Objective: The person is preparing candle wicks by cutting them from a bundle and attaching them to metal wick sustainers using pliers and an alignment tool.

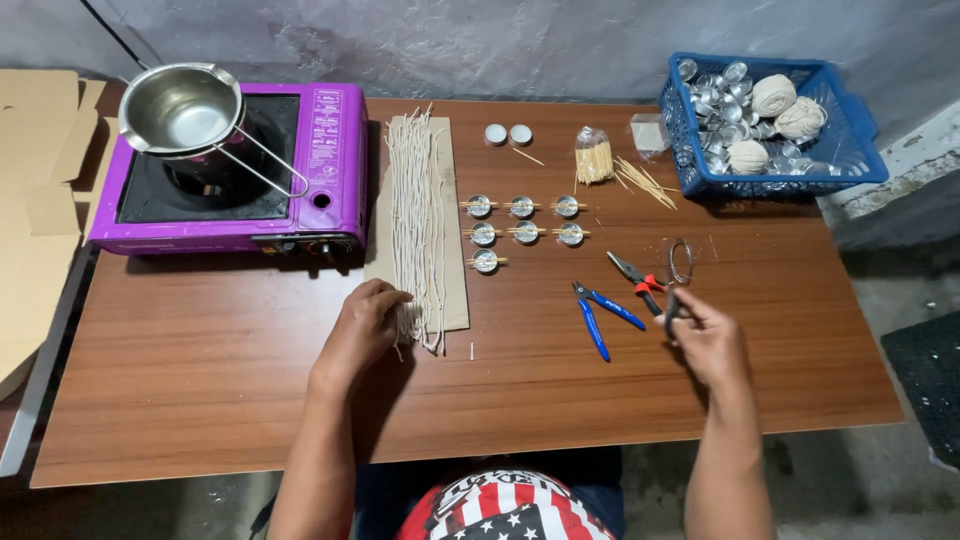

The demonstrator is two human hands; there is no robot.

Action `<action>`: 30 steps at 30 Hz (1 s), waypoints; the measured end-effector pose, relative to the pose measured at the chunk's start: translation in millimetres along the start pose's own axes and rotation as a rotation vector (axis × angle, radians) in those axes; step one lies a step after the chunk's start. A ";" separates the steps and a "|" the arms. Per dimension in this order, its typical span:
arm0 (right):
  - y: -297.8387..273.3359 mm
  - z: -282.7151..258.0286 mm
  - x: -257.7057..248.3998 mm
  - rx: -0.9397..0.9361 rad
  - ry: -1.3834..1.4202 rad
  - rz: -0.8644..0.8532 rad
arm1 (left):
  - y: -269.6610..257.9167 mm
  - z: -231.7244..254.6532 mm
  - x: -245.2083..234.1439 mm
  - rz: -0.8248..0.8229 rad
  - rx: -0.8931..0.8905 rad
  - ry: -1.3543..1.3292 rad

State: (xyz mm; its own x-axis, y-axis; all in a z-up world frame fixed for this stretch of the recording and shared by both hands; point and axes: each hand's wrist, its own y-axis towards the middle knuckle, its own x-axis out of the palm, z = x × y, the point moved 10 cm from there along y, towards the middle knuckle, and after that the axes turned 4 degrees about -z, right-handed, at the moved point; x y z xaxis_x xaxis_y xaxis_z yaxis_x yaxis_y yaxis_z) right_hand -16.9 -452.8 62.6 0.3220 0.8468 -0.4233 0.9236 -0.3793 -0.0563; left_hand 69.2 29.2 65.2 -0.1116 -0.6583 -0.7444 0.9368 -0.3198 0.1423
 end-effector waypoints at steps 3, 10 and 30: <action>23.5 35.0 -56.7 0.033 -0.281 0.133 | 0.7 -9.2 7.9 -0.029 -0.012 0.014; 56.7 96.7 -94.3 0.158 -0.595 0.207 | -6.3 0.0 6.9 0.128 0.270 -0.039; 88.3 110.7 -119.1 0.279 -0.844 0.294 | -14.5 2.1 -9.6 0.305 0.150 0.018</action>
State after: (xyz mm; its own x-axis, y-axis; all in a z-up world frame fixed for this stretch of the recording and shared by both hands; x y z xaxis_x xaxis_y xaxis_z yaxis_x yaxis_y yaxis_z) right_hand 3.2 -628.4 7.9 0.1764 0.1934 -0.9651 0.7106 -0.7035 -0.0111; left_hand 56.0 38.7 71.6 0.1734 -0.7273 -0.6641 0.8669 -0.2073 0.4534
